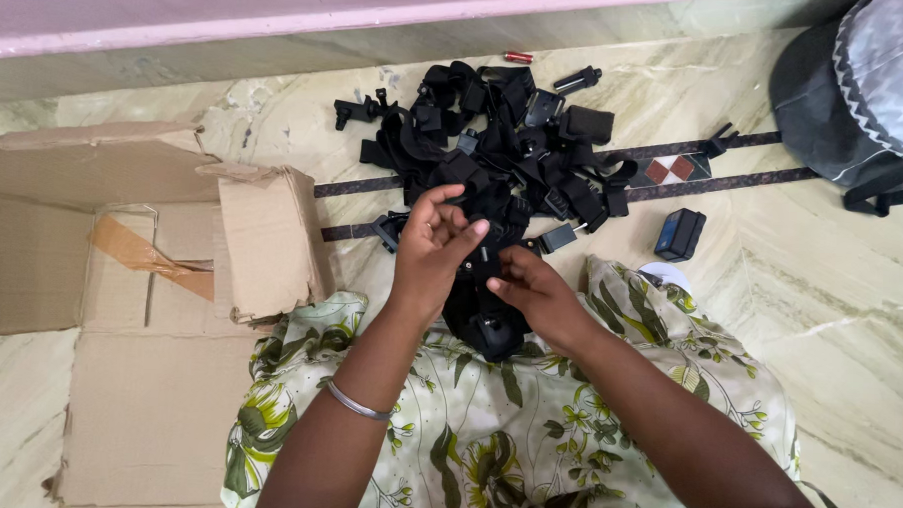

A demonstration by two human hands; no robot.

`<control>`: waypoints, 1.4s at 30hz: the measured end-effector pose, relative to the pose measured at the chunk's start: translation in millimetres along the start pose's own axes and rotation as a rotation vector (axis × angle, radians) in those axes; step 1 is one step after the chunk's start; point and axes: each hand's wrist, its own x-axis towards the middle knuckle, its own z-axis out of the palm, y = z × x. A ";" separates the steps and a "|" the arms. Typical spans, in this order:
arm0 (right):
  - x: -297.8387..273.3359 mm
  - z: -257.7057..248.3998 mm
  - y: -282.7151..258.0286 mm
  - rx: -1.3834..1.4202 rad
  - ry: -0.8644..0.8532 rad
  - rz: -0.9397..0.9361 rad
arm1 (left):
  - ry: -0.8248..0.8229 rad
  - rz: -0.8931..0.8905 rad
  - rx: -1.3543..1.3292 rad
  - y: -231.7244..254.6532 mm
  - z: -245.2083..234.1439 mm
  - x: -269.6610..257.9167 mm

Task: The person sits on the floor and assembles black straps by threading them through plastic buckles and attaching small electronic components. They handle each strap one at a time, adjusting the fit and securing the parts before placing the finished unit aside.

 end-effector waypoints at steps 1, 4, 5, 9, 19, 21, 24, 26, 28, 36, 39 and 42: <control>-0.2 0.8 0.1 0.004 0.010 -0.005 | -0.013 0.011 -0.030 5.7 1.8 -0.6; 0.1 1.5 -1.6 0.038 0.023 -0.013 | -0.044 -0.003 -0.122 21.5 6.3 -1.4; 0.0 1.5 -2.5 0.062 0.017 -0.009 | -0.047 -0.041 -0.154 25.6 6.6 -3.0; -1.5 2.7 -6.3 0.047 0.014 0.000 | -0.025 -0.143 -0.250 30.1 6.9 -3.6; -1.8 3.9 -7.8 0.096 0.003 0.014 | 0.017 0.010 -0.151 16.5 5.1 -0.4; -1.4 4.5 -7.7 0.111 0.003 0.007 | 0.052 -0.093 -0.115 19.1 3.1 -3.1; -1.0 4.1 -6.9 0.098 -0.008 0.024 | 0.036 -0.018 -0.128 16.5 4.9 0.2; -1.2 4.9 -5.9 0.054 -0.002 0.014 | -0.004 0.072 -0.161 14.2 7.0 1.5; -1.1 5.5 -4.9 0.049 -0.006 0.016 | -0.021 0.105 -0.132 14.9 7.2 1.2; -1.1 2.5 -5.6 0.075 0.021 0.016 | -0.017 -0.094 -0.178 22.3 3.3 0.8; -0.6 2.9 -6.4 0.029 0.030 0.025 | -0.019 0.018 -0.135 21.2 8.0 2.8; -1.9 3.0 -6.2 0.061 -0.011 0.031 | -0.040 0.050 -0.040 21.7 9.0 -0.3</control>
